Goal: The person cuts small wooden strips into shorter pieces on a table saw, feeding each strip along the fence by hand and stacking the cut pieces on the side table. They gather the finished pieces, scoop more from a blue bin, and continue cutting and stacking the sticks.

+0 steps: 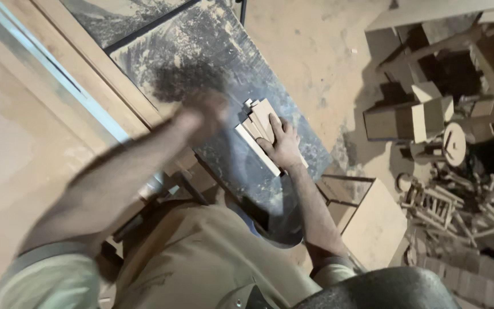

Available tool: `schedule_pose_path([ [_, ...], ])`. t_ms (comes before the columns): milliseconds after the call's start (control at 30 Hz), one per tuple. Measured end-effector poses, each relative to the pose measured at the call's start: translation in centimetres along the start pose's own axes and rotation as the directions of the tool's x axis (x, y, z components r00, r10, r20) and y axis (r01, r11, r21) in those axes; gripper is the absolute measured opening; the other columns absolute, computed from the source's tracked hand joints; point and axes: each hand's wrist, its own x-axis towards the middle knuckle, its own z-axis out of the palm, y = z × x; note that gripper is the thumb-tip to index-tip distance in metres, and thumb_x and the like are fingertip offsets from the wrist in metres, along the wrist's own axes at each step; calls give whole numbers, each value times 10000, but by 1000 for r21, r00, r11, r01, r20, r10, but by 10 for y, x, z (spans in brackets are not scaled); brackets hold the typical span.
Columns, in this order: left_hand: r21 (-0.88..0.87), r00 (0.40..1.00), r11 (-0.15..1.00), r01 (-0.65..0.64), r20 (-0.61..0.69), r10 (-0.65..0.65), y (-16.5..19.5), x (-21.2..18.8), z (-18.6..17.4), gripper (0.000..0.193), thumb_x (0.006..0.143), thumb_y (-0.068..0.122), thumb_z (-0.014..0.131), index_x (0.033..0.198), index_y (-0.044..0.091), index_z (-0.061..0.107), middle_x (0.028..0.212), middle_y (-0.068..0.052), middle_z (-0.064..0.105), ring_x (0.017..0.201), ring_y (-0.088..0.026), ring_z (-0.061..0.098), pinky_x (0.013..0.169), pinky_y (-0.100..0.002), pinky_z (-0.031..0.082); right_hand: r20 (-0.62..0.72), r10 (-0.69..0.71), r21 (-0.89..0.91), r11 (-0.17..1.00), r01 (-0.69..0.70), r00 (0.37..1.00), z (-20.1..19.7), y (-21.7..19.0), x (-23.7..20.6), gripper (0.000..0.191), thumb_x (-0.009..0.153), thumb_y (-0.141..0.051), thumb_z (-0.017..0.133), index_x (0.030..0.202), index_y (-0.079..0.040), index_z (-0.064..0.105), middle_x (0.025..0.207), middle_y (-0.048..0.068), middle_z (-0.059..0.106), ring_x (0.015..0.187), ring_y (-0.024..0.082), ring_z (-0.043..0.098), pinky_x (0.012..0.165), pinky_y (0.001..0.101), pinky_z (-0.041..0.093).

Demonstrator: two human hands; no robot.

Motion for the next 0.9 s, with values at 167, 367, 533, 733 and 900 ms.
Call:
schedule_pose_path([
  [167,288,879,914,-285,-301,368,102,-17,77,144,827,259,594,920,201,688,1038,-7,632,1046,-232,627,846,-447,488,-40,88,0,996,-88,995,2,11,14,862,888,-549,731,1589,-181,390,1505,202,442,1330,451,438,1072,623,359],
  [367,526,955,808,-264,28,294,123,-27,74,143,944,208,572,964,117,680,960,-46,605,932,-236,590,799,-405,491,-46,9,-4,1000,-9,999,-1,36,16,896,842,-532,756,1576,-181,380,1476,238,429,1311,482,433,1036,638,378],
  [533,-433,818,808,399,-230,-527,124,-117,10,173,989,142,576,1068,-8,613,945,-212,608,891,-403,600,786,-541,486,-96,-95,-71,994,88,991,6,51,11,883,852,-514,763,1586,-195,390,1470,252,434,1270,501,453,1017,637,417],
  [733,-406,412,604,686,-468,-782,67,-205,5,226,983,180,631,1024,-41,632,957,-280,639,888,-478,630,791,-560,512,-56,-123,-125,985,115,991,17,45,22,920,837,-492,766,1587,-165,345,1441,269,428,1295,538,402,987,678,394],
  [900,-428,378,514,743,-364,-851,32,-184,45,277,953,205,697,1020,-61,664,1068,-298,627,929,-465,651,840,-527,533,-94,-211,-156,968,194,973,19,31,23,861,892,-507,704,1598,-164,352,1454,292,424,1315,557,377,1018,706,355],
])
